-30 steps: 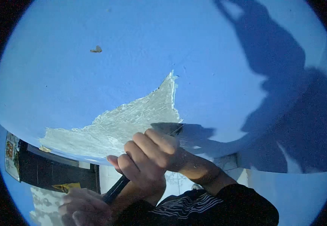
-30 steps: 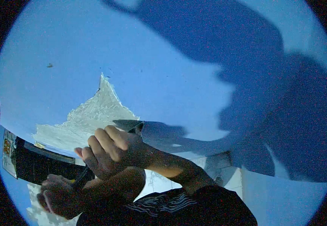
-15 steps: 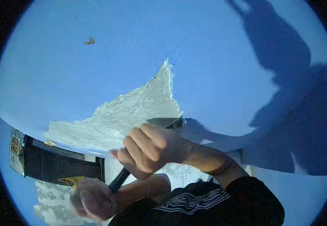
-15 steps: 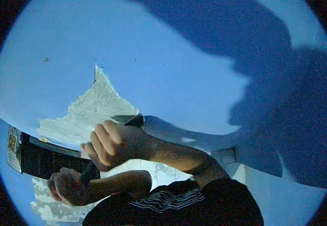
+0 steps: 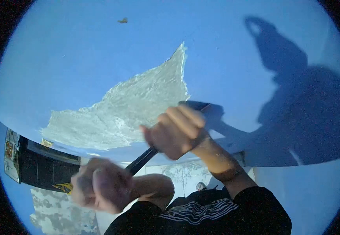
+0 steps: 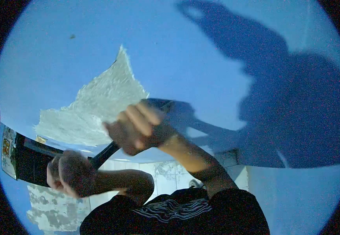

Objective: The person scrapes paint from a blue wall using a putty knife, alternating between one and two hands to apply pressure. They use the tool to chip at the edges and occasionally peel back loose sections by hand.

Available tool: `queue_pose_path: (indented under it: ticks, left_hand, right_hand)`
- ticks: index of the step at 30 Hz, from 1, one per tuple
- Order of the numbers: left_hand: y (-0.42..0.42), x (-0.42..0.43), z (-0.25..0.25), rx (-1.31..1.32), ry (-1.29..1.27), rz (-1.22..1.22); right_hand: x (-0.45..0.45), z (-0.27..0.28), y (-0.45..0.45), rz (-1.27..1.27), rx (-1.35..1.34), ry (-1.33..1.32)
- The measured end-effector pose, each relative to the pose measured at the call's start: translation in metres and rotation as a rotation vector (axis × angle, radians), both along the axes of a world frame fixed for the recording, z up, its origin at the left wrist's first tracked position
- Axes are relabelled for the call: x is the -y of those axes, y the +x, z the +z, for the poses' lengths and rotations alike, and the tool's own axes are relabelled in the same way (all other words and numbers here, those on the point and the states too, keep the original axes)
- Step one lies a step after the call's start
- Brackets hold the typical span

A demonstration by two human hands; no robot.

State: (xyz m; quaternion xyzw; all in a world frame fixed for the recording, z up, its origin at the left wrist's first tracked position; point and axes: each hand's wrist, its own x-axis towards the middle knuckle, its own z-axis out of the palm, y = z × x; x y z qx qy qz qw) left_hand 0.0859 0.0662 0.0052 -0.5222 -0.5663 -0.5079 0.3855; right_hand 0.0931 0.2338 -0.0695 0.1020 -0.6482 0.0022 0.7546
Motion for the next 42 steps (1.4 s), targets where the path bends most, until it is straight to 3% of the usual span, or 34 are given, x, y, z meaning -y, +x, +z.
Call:
queue_pose_path:
  ticks: [4,6,8,12,14,15,17,18,19,22,25,27,28,29,33,34,37,39,41,42]
  left_hand:
    - [0.018,-0.011,-0.013,0.146,0.093,-0.336]
    - [0.026,0.005,-0.022,0.2,0.135,-0.411]
    - [0.027,0.025,-0.031,0.256,0.176,-0.402]
    - [0.024,0.04,-0.032,0.157,0.213,-0.327]
    - [0.024,0.044,-0.017,-0.023,0.138,-0.157]
    - [0.027,0.042,-0.011,0.017,0.193,-0.251]
    - [0.033,0.019,-0.003,-0.029,0.192,0.107]
    - [0.035,0.021,0.008,0.007,0.031,0.183]
    - [0.034,0.025,0.01,0.088,0.056,-0.065]
    - [0.003,0.08,0.001,0.109,-0.037,-0.11]
    - [-0.012,0.087,-0.001,-0.042,-0.294,0.221]
    - [0.016,0.037,-0.001,0.156,-0.056,0.063]
    - [0.025,0.031,0.007,0.417,0.102,-0.355]
    - [0.014,0.041,0.005,0.225,-0.04,-0.063]
    - [0.0,0.051,0.01,0.198,0.081,-0.193]
    - [-0.008,0.04,0.013,0.127,0.0,-0.157]
    - [-0.027,0.018,-0.002,0.015,-0.168,-0.07]
    - [-0.043,0.01,-0.033,0.403,-0.111,-0.414]
    - [-0.041,0.022,-0.068,0.109,-0.154,-0.386]
    - [-0.032,0.03,-0.085,0.234,-0.153,-0.557]
  right_hand:
    - [0.003,-0.022,0.011,-0.087,0.054,-0.051]
    - [0.019,-0.028,0.014,0.191,0.181,-0.07]
    - [0.031,-0.026,0.015,0.214,0.22,-0.038]
    - [0.036,-0.009,0.01,0.139,0.236,0.082]
    - [0.037,0.009,0.005,0.119,0.164,0.179]
    - [0.036,0.016,0.007,0.088,0.164,0.182]
    - [0.03,0.016,-0.014,0.117,-0.001,0.104]
    - [0.026,0.009,-0.024,0.114,-0.101,0.077]
    - [0.024,0.011,-0.02,0.053,-0.078,0.076]
    - [0.041,0.025,-0.008,0.126,0.013,0.04]
    - [0.04,0.022,-0.011,0.092,-0.015,0.051]
    - [0.027,0.002,-0.02,0.038,0.025,-0.015]
    - [0.027,0.005,-0.023,0.019,-0.037,-0.007]
    - [0.032,0.004,-0.021,0.007,-0.037,-0.006]
    - [0.038,0.019,-0.021,0.087,0.016,0.11]
    - [0.039,0.021,-0.019,0.071,0.006,0.138]
    - [0.011,-0.004,-0.003,-0.205,0.15,0.004]
    - [0.006,-0.022,0.016,-0.2,0.289,0.047]
    - [0.017,-0.049,0.026,-0.225,0.432,0.051]
    - [0.028,-0.068,0.032,-0.249,0.445,0.038]
